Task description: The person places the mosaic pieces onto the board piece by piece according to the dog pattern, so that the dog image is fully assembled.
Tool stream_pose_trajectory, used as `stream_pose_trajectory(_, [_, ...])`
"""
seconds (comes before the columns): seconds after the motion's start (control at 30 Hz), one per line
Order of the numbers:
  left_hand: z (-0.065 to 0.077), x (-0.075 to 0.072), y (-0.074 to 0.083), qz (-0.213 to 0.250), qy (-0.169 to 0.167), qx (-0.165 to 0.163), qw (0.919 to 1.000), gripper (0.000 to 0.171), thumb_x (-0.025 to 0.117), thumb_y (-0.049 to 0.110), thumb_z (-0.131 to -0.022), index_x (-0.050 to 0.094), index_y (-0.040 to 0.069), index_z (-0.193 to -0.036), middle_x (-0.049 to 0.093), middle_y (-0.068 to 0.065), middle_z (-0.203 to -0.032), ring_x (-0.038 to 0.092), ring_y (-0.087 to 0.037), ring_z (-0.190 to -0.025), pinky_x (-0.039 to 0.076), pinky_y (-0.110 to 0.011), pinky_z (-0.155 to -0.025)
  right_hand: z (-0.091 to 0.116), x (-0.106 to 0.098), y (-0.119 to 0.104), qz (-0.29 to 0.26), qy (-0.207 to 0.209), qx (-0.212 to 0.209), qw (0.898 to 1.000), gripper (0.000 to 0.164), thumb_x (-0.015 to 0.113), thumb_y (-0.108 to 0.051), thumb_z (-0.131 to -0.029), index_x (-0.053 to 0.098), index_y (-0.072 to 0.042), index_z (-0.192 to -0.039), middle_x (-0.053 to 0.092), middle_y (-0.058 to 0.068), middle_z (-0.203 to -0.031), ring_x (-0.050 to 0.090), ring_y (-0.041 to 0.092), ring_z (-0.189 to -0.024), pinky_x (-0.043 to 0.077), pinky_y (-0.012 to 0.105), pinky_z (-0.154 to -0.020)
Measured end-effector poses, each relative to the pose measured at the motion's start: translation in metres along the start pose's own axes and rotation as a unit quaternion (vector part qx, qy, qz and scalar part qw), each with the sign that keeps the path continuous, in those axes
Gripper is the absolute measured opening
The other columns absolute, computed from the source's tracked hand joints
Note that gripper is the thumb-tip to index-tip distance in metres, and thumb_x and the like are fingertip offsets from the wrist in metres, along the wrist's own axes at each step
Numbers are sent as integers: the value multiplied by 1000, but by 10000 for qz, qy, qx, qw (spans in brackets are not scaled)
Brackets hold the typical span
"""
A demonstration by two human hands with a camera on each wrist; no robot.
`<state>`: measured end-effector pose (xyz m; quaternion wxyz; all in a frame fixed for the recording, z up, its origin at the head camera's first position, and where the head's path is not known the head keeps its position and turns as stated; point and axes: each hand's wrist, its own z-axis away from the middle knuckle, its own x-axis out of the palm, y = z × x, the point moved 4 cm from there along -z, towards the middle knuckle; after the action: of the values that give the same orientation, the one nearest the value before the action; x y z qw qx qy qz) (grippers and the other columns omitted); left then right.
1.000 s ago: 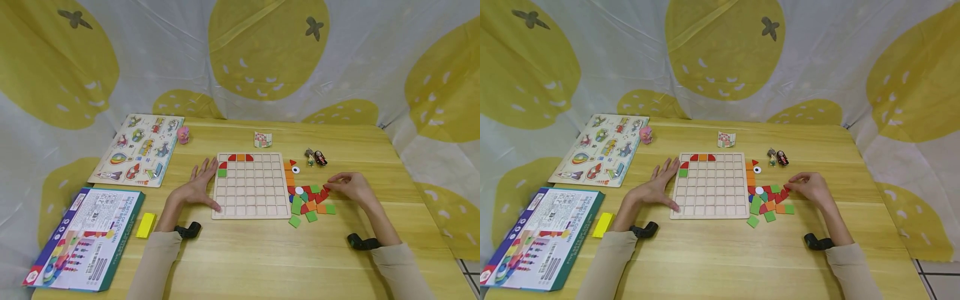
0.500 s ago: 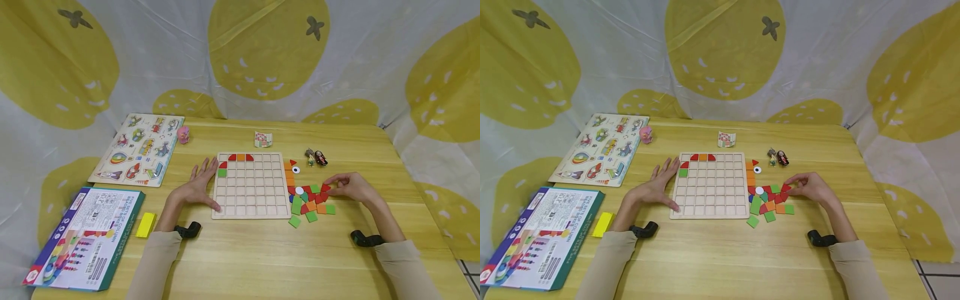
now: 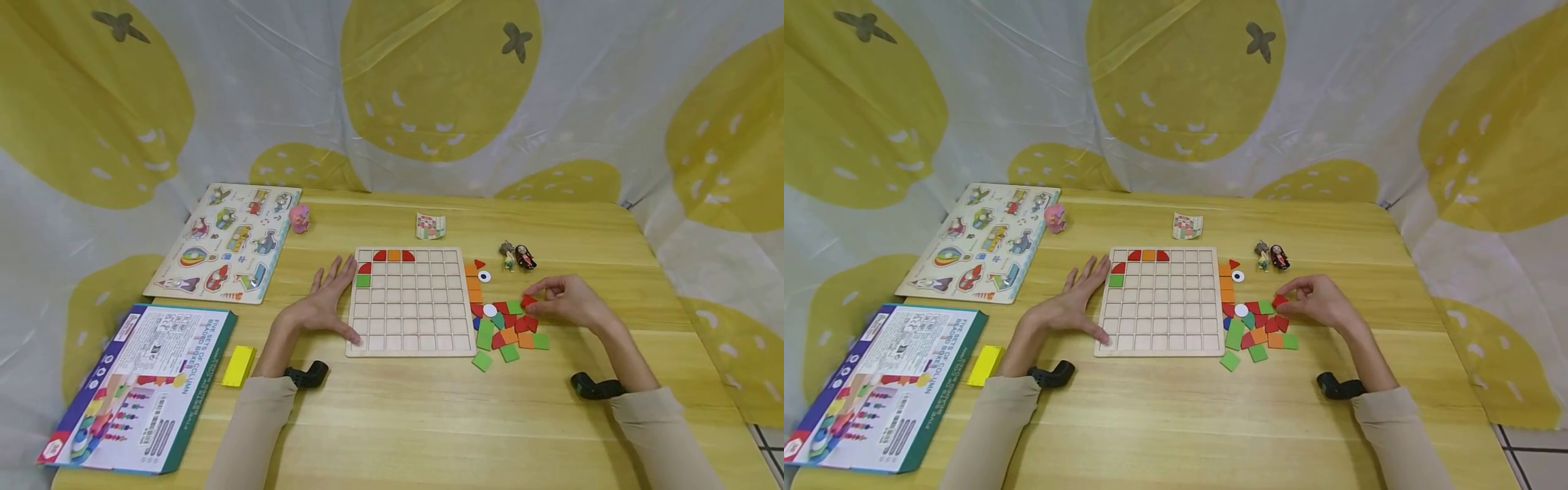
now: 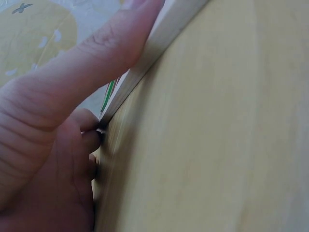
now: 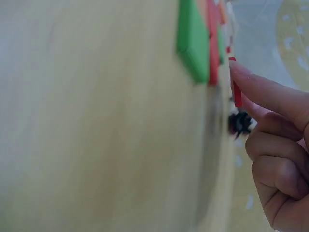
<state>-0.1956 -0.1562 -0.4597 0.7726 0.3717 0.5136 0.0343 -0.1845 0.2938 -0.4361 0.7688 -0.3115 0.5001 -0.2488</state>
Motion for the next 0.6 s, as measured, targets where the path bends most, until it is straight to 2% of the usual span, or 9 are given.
stream_pose_trajectory(0.1, [0, 0, -2, 2, 14, -20, 10000, 149, 90, 54, -51, -6, 9, -155, -14, -8, -163, -20, -31, -150, -15, -56, -119, -5, 9, -25, 118, 16, -212, 9997, 31, 77, -36, -80, 73, -18, -104, 34, -2, -65, 28, 9, -55, 28, 29, -49])
stream_pose_trajectory(0.17, [0, 1, -3, -2, 24, -4, 10000, 149, 90, 55, -51, -6, 9, -155, -14, -8, -163, -20, -31, -150, -15, -57, -119, -13, 22, -48, 29, -95, -395, 9992, 29, 79, -35, -79, 74, -20, -103, 33, -1, -64, 28, 11, -55, 26, 30, -46])
stream_pose_trajectory(0.4, [-1, 3, -3, -16, -2, 81, 10000, 147, 89, 54, -52, -6, 8, -155, -15, -8, -163, -19, -32, -150, -15, -57, -119, -56, 101, -134, -389, -576, -797, 9944, 24, 83, -28, -75, 77, -22, -97, 36, -2, -58, 31, 15, -57, 26, 24, -50])
stream_pose_trajectory(0.5, [-1, 2, -2, -56, -29, 72, 10000, 147, 89, 54, -53, -7, 8, -155, -16, -10, -163, -20, -32, -149, -14, -58, -119, -75, 134, -163, -486, -667, -948, 9921, 23, 85, -22, -73, 78, -17, -94, 39, -3, -52, 33, 13, -52, 26, 22, -49])
stream_pose_trajectory(0.6, [0, 1, -2, -70, -25, 51, 10000, 146, 89, 53, -54, -7, 9, -155, -16, -9, -163, -20, -31, -150, -14, -57, -119, -90, 159, -184, -352, -646, -1068, 9916, 22, 86, -18, -71, 79, -14, -91, 44, -4, -51, 37, 10, -50, 27, 21, -47])
